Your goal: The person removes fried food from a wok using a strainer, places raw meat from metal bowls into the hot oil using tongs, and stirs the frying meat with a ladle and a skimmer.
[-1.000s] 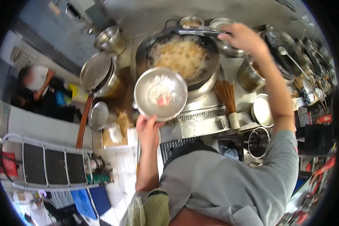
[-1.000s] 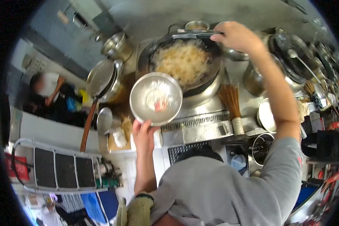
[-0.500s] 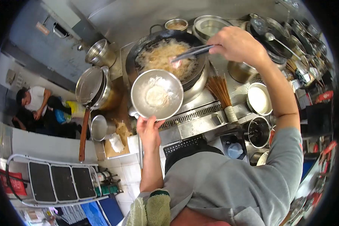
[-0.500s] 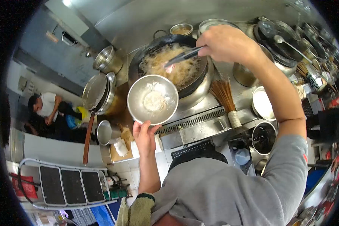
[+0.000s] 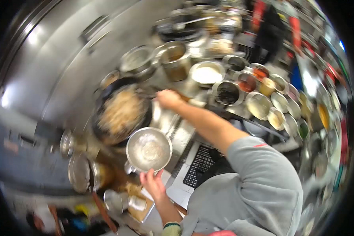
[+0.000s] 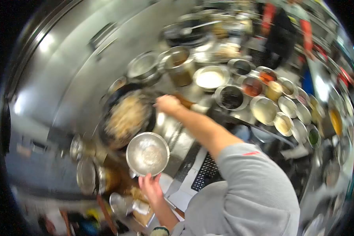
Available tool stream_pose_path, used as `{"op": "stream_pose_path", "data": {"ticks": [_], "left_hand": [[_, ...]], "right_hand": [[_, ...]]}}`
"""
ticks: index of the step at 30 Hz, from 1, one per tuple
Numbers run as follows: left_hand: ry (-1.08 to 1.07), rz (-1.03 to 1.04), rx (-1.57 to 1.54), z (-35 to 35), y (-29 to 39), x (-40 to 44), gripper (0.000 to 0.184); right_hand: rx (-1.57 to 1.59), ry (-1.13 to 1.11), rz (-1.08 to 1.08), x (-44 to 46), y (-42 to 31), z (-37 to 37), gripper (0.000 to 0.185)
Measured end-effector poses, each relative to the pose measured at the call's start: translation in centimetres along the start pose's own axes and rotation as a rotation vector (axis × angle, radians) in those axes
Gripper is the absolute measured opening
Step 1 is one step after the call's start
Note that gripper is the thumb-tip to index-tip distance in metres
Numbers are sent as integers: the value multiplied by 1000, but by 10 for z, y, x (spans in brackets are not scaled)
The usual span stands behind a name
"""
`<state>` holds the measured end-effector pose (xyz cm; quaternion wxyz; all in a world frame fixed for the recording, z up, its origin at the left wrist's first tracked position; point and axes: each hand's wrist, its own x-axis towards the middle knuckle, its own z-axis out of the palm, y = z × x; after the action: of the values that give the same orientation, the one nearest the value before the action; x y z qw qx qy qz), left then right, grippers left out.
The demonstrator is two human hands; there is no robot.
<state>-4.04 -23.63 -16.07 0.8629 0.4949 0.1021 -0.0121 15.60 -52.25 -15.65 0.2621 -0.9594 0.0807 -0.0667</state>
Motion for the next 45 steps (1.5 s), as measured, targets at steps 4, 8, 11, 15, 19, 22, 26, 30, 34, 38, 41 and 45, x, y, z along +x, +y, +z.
{"op": "stream_pose_path", "data": {"ticks": [4, 8, 11, 15, 19, 22, 26, 30, 34, 38, 41, 45], "left_hand": [[-170, -102, 92, 14, -14, -12, 30], [-391, -264, 182, 22, -50, -21, 33], [-605, -397, 357, 44, -87, -39, 33], [-1030, -614, 599, 104, -145, -92, 34], [-1484, -893, 733, 178, -190, -212, 23], [-1842, -949, 772, 197, -241, -307, 18], [-2041, -1029, 788, 205, -290, -425, 6], [-2517, 445, 996, 228, -286, -487, 20], [-2664, 801, 954, 274, -272, -554, 38], [-2700, 1153, 1269, 307, -323, -576, 36], [-2884, 108, 1207, 303, -342, -554, 30], [-2668, -450, 1057, 281, -337, -542, 21]], "right_hand": [[444, 157, 119, -57, -9, -50, 36], [677, 341, -6, -161, 44, -96, 45], [734, 372, 86, -284, 112, -132, 44], [899, 743, 501, -508, 169, -163, 43], [957, 1035, 977, -730, 141, -162, 43], [901, 1286, 1193, -853, 93, -142, 40], [890, 1665, 1119, -935, 31, -105, 33], [872, 1802, 1254, -962, -21, -69, 30], [816, 1876, 1412, -955, -48, -31, 30], [860, 1954, 1501, -935, -67, -1, 31], [897, 2037, 1449, -922, -70, 3, 32], [912, 2036, 1452, -924, -59, -8, 32]]}}
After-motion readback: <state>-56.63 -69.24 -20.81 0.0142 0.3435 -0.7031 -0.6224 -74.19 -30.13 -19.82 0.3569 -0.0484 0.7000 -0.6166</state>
